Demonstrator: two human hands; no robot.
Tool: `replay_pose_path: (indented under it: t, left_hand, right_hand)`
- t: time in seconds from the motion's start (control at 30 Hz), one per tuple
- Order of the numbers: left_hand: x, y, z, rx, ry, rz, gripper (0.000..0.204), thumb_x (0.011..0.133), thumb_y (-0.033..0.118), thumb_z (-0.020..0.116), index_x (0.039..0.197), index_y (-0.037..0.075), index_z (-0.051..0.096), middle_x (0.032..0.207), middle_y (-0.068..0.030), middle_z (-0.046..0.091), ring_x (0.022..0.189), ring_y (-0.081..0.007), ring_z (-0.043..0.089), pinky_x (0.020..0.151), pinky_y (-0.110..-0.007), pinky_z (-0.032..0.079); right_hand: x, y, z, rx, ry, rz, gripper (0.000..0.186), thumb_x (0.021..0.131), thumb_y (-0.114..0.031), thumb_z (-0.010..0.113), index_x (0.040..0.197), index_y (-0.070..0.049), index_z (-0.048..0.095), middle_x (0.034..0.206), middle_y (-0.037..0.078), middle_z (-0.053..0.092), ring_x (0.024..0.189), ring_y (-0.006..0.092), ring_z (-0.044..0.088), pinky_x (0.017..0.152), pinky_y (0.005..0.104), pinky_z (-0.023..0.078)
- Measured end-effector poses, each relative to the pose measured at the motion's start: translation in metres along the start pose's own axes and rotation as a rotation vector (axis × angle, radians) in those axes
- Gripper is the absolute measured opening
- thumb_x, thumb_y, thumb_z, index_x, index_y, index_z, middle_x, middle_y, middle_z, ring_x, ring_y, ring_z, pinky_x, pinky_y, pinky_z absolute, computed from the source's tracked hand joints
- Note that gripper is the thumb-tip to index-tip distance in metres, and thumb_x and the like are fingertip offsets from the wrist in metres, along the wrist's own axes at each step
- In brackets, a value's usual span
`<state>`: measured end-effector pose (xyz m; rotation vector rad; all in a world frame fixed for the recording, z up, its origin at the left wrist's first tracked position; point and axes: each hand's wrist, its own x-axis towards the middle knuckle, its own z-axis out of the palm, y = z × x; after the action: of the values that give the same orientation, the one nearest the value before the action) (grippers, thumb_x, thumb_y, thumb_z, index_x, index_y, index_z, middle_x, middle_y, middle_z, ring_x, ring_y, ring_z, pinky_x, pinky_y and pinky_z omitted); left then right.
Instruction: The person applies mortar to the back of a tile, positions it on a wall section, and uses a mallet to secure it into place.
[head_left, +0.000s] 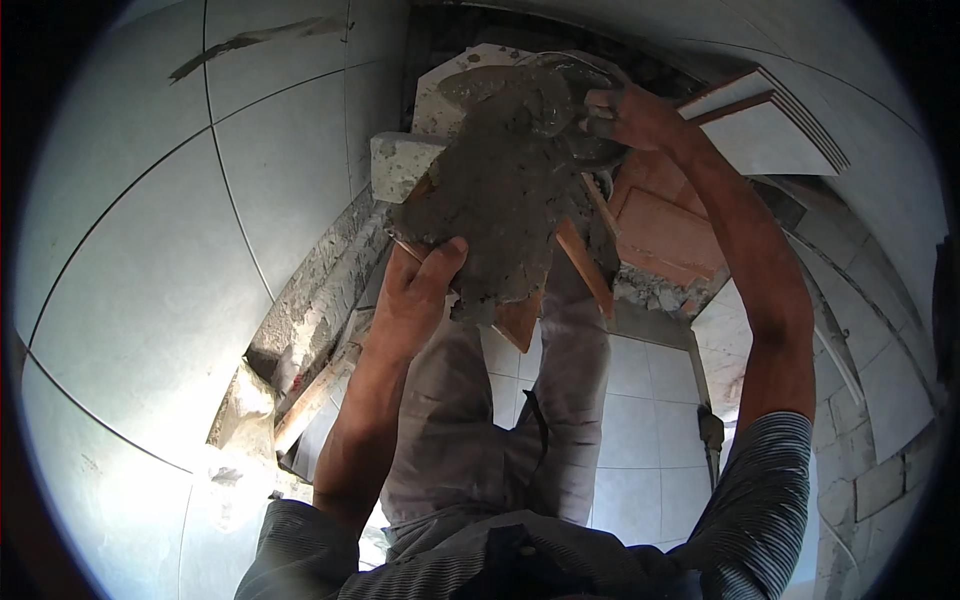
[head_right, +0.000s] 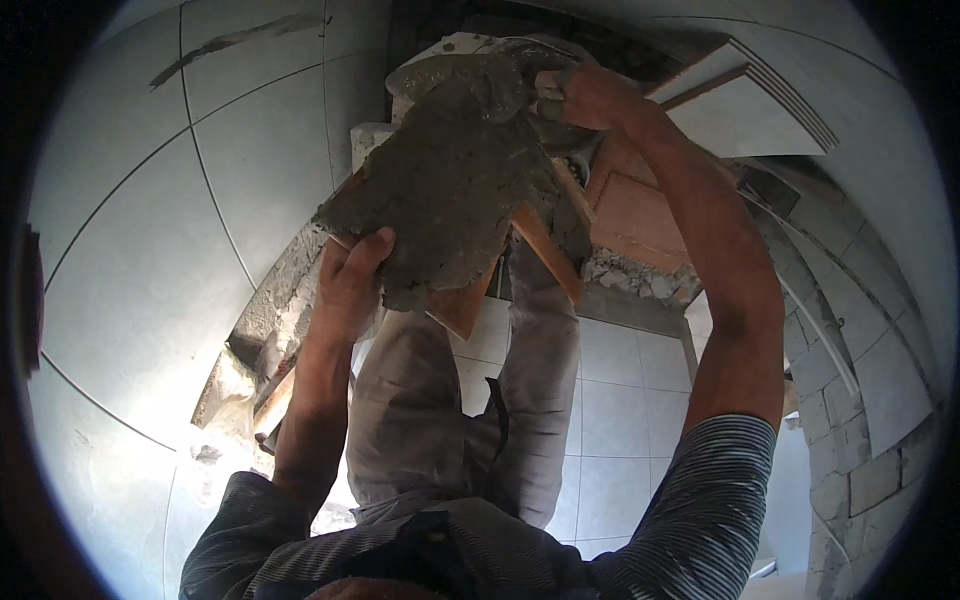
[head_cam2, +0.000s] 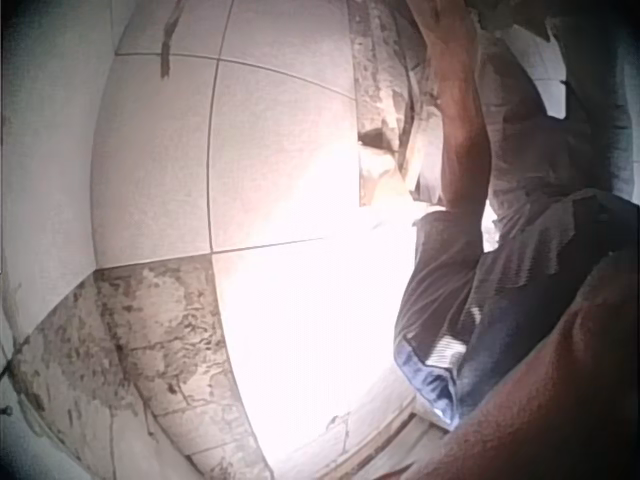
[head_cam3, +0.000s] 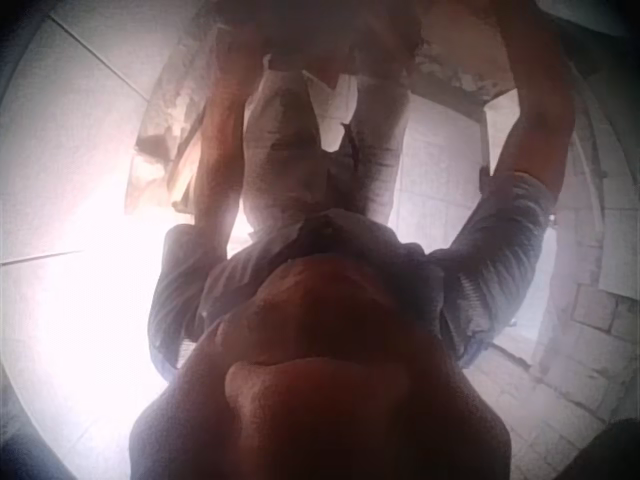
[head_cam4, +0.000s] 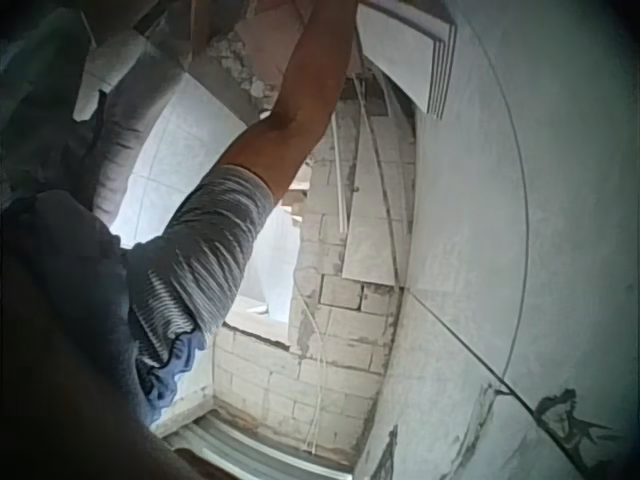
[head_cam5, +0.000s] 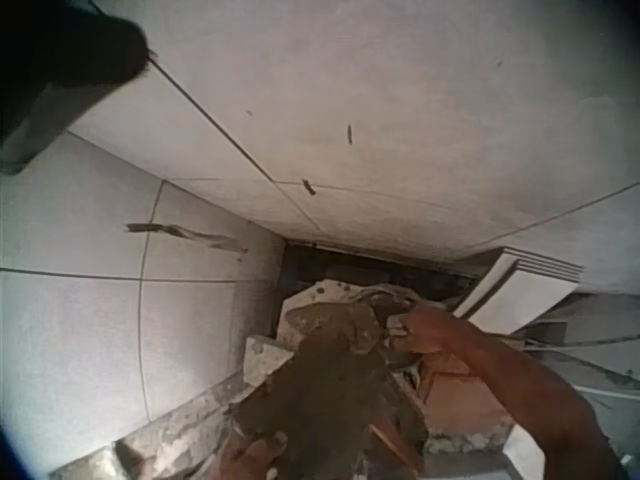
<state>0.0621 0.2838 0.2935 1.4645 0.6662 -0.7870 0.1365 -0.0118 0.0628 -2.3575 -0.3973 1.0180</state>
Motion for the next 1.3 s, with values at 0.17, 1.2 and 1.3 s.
replay_pose_path:
  t: [0.17,1.2,1.3]
  left_hand:
    - [-0.001,0.006,0.004,-0.029,-0.026,-0.003,0.031,0.092,0.013,0.052,0.119,-0.002,0.052,0.107,-0.004,0.058,0.095,-0.011,0.05,0.084,-0.026,0.041]
    - [0.001,0.008,0.0,-0.043,0.002,-0.03,0.054,0.089,0.009,0.05,0.137,-0.005,0.033,0.129,-0.0124,0.049,0.117,-0.019,0.046,0.1,-0.031,0.036]
    - [-0.002,0.005,-0.002,-0.053,-0.004,-0.018,0.053,0.088,0.011,0.051,0.136,-0.005,0.035,0.128,-0.0122,0.05,0.117,-0.019,0.046,0.099,-0.031,0.036]
  right_hand:
    - [-0.025,-0.016,-0.011,0.122,-0.177,0.111,0.033,0.083,-0.031,0.065,0.111,-0.013,0.062,0.098,0.017,0.065,0.093,0.0343,0.061,0.082,0.0402,0.047]
    - [-0.124,-0.005,0.114,0.292,0.72,0.283,0.028,0.079,-0.011,0.066,0.104,-0.001,0.057,0.094,0.021,0.062,0.086,0.038,0.06,0.071,0.0427,0.05]
    - [-0.097,0.005,0.131,0.196,0.323,0.572,0.031,0.083,-0.011,0.06,0.113,-0.005,0.055,0.109,0.023,0.059,0.091,0.0393,0.06,0.077,0.0462,0.048]
